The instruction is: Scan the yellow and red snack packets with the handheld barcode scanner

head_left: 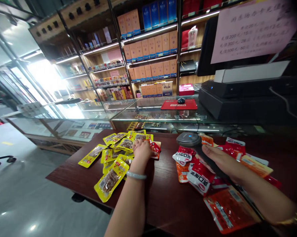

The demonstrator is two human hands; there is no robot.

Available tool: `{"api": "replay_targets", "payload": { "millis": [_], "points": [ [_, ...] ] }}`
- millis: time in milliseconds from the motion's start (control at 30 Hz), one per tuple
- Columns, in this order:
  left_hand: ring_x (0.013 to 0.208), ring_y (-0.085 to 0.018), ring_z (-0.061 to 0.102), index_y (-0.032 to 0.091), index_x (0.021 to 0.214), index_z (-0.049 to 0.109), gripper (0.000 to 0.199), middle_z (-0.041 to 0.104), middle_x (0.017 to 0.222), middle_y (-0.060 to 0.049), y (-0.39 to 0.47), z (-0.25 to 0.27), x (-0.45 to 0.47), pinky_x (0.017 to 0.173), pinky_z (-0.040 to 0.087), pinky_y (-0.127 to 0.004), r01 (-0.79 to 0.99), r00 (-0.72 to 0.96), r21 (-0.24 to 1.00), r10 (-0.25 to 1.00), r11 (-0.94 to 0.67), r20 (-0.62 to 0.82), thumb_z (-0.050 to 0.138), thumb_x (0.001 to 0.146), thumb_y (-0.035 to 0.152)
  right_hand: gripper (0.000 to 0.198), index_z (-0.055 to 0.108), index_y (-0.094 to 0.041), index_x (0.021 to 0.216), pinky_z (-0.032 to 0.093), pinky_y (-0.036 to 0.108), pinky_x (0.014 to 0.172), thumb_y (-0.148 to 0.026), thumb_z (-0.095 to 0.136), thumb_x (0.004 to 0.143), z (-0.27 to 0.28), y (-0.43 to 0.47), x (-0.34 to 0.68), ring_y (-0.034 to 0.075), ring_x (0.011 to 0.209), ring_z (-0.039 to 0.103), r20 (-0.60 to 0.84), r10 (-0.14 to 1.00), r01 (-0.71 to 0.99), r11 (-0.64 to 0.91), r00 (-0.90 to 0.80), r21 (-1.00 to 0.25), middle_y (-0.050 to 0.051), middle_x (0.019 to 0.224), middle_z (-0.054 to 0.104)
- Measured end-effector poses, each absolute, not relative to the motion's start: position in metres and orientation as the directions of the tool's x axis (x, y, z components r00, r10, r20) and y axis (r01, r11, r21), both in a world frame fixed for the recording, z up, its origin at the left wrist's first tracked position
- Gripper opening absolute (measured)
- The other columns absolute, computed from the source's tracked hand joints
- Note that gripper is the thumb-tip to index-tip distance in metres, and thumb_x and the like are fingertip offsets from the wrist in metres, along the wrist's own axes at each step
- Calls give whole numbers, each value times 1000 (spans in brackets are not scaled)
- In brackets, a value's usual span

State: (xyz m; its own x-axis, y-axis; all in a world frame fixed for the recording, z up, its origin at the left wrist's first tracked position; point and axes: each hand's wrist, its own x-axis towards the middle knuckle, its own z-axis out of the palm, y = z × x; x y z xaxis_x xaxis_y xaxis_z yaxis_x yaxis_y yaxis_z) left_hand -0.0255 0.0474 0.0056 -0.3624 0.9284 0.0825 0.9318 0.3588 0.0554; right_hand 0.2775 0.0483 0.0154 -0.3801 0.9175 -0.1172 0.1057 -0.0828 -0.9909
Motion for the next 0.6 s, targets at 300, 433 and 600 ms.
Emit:
{"api": "replay_targets", "payload": {
  "millis": [300,433,600],
  "points": [
    [101,-28,66,18,114,56,37,71,105,-15,61,-1,-9,84,44,-34,828,-402,460,912,322,86,64,86,39,55,54,-21,77,30,22,45,-76,56,81,11,48,279,10,47,43,-138,858,110,-95,-494,-989,-4,57,53],
    [88,-22,66,18,95,61,15,71,91,-9,73,-13,-6,78,46,-30,605,-448,785,873,136,193,58,90,33,56,55,-21,79,30,23,45,-77,55,81,9,48,280,10,47,43,-119,864,128,-64,-490,-990,-4,58,53],
    [64,-15,63,18,86,61,25,66,69,0,77,-24,1,66,50,-27,-101,-352,992,935,-82,41,71,78,40,54,52,-21,78,28,23,44,-75,53,84,8,47,278,9,44,41,-115,854,116,-65,-508,-991,-6,55,51]
  ]
}}
